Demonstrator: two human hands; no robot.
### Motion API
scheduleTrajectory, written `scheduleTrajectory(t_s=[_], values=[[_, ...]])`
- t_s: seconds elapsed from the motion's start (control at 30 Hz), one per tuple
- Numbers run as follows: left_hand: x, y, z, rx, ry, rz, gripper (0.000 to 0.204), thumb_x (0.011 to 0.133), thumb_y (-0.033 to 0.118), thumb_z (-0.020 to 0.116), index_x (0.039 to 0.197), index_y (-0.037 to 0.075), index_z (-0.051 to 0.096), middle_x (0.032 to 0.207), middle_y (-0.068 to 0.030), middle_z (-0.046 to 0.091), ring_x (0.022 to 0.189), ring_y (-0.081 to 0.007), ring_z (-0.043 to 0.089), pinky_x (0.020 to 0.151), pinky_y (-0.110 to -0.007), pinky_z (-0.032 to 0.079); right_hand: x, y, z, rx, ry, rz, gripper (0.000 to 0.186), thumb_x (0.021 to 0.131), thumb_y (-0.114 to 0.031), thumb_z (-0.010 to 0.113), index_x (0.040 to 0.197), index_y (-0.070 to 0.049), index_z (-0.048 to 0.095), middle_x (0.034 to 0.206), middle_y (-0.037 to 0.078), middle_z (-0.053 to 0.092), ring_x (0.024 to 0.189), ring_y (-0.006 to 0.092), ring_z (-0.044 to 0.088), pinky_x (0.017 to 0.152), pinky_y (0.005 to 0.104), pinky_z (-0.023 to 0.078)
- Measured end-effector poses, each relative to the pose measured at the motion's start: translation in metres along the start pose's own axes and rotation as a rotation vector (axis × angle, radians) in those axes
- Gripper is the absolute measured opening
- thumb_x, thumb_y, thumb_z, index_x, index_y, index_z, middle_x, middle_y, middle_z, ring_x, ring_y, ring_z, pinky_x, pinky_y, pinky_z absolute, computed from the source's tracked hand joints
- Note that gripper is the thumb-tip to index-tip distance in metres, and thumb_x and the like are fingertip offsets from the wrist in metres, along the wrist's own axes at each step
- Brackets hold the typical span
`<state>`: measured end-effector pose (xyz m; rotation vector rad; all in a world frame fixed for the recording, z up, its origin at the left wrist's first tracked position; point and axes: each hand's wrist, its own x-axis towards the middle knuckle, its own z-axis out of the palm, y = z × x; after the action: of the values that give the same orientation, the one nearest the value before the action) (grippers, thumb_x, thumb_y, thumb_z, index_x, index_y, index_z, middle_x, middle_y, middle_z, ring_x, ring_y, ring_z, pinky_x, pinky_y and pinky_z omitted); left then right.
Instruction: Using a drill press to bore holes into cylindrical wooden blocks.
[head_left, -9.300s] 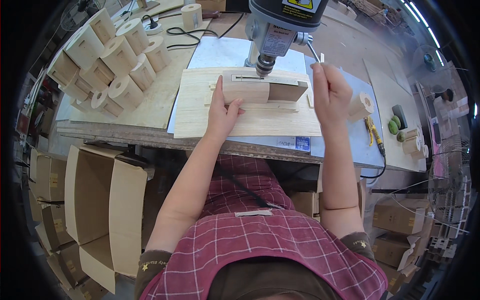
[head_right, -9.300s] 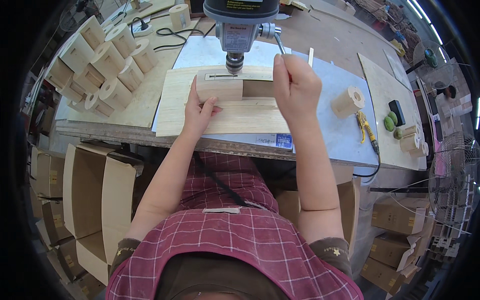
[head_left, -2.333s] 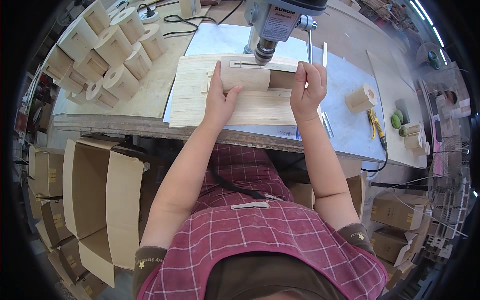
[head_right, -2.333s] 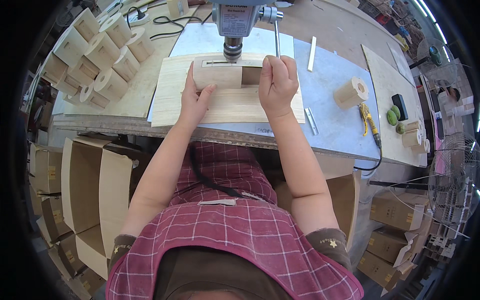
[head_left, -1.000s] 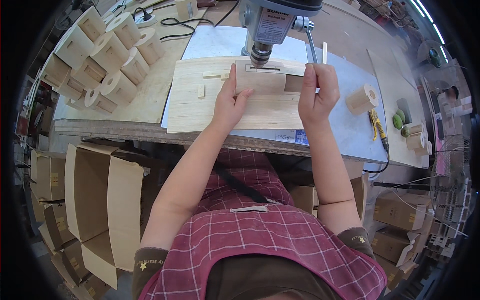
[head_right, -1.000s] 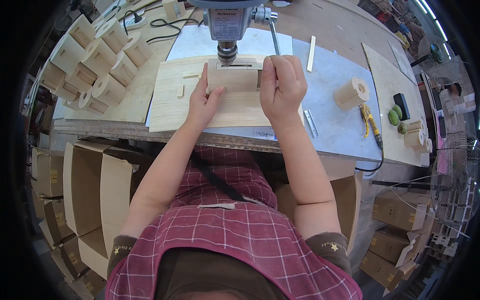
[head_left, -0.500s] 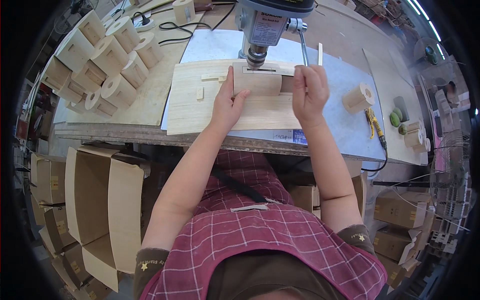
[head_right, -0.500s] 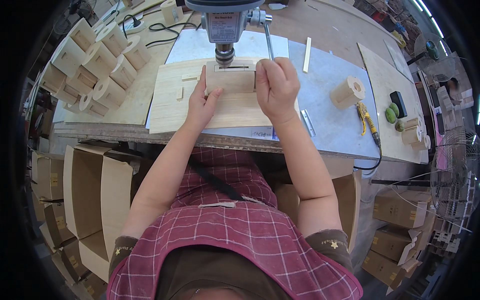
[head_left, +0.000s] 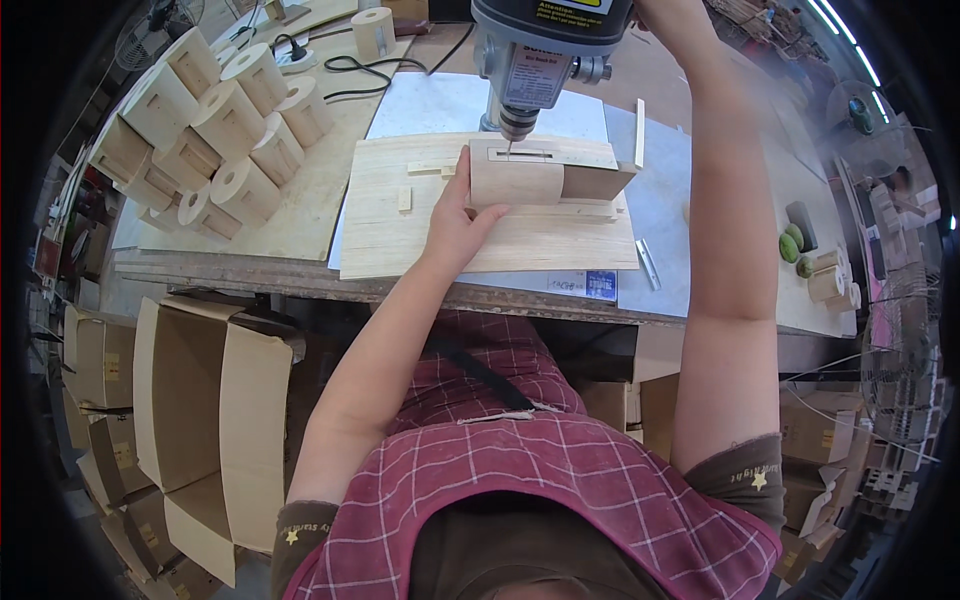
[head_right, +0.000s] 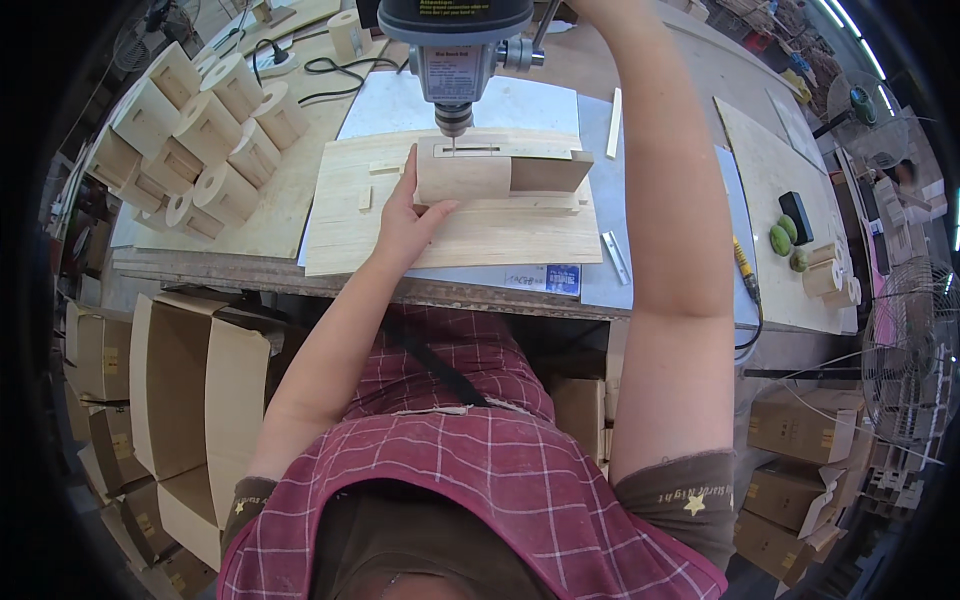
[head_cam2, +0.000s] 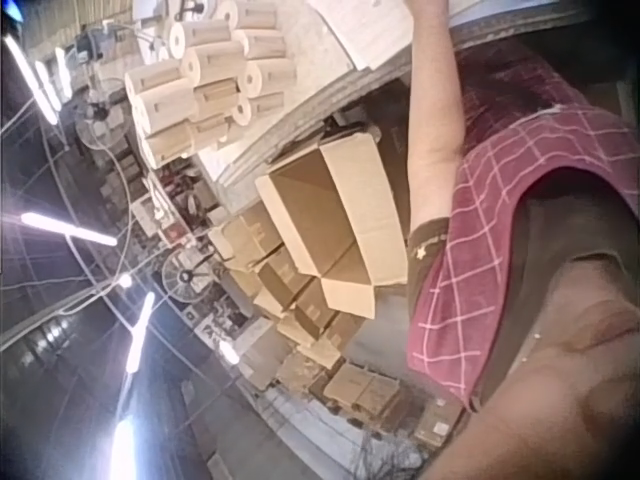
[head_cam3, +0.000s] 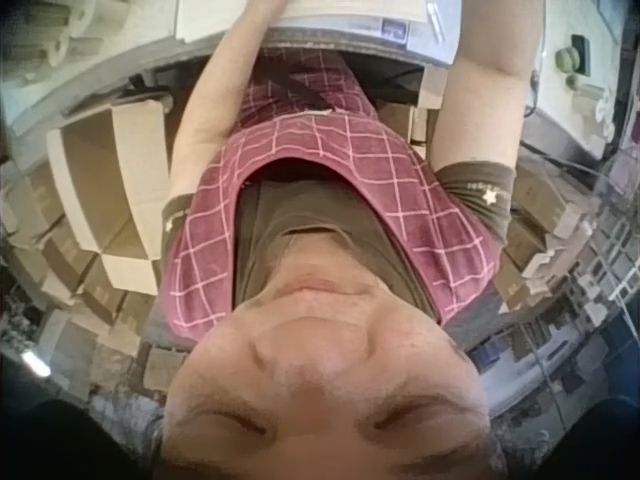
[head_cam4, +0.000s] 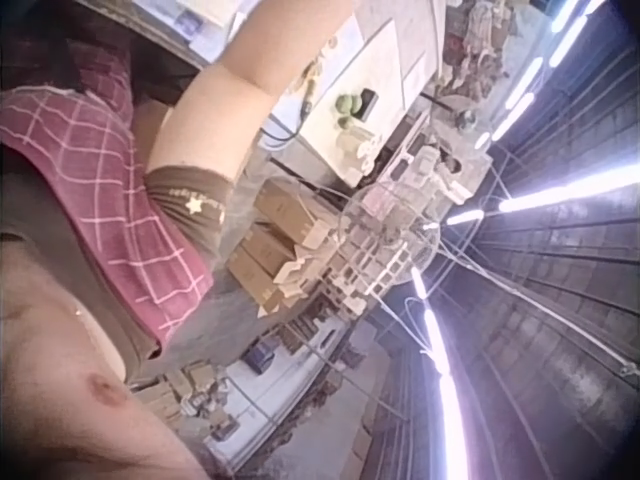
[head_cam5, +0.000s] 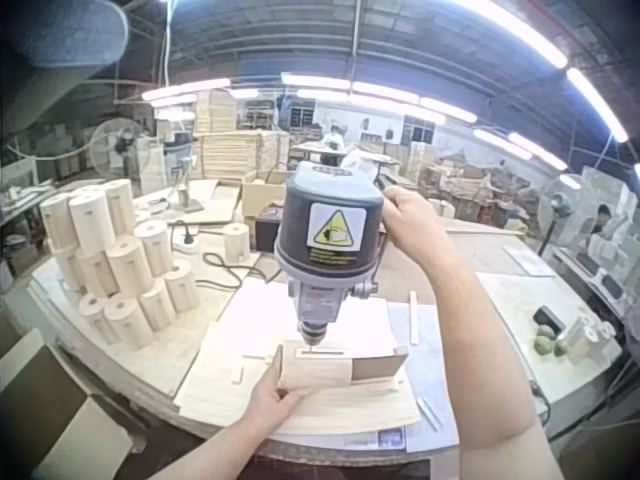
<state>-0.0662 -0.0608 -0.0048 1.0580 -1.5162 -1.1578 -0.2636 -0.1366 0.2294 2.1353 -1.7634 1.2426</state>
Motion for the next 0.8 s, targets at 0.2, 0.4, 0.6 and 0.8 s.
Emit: scheduleTrajectory(t_s=[0.2,0.4,0.6,0.8], values=[[0.002,-0.001,-0.006,0.221,0.109,-0.015,0.088,0.064,0.005,0.071,0.137,0.012,0.022,0.114,-0.0152,0.055,0.087,-0.0205,0.061,0.072,-0.028,0.048,-0.064,0.037,0.020,0.382,-0.100,0.161,0.028,0.082,-0.027,0.052,0.093,-0.002,0.058,0.085,0.013,0.061,0.075,0.0236,0.059,0.067,0.0330,0.045],[-0.005,0.007,-0.025,0.257,0.101,-0.094,0.088,0.063,0.007,0.072,0.136,0.013,0.025,0.108,-0.0146,0.058,0.085,-0.0209,0.061,0.073,-0.028,0.049,-0.160,0.081,0.050,0.170,-0.752,0.273,0.036,0.074,-0.011,0.068,0.107,-0.004,0.056,0.090,0.003,0.060,0.082,0.0122,0.056,0.075,0.0258,0.045],[-0.039,0.011,-0.083,-0.017,0.010,0.007,0.090,0.061,-0.010,0.068,0.137,0.008,0.023,0.103,-0.0114,0.058,0.084,-0.0121,0.058,0.070,-0.022,0.048,-0.185,0.061,0.047,0.486,-0.554,0.377,0.028,0.073,-0.004,0.067,0.098,0.001,0.058,0.088,0.003,0.060,0.080,0.0094,0.055,0.072,0.0244,0.045],[-0.063,0.007,-0.157,-0.354,0.150,-0.160,0.066,0.071,0.002,0.068,0.130,0.004,0.037,0.100,-0.0088,0.060,0.078,-0.0114,0.060,0.064,-0.018,0.047,-0.208,0.067,0.042,0.398,-0.523,0.238,0.027,0.071,-0.002,0.067,0.097,0.000,0.058,0.084,0.002,0.057,0.076,0.0093,0.053,0.066,0.0234,0.044]])
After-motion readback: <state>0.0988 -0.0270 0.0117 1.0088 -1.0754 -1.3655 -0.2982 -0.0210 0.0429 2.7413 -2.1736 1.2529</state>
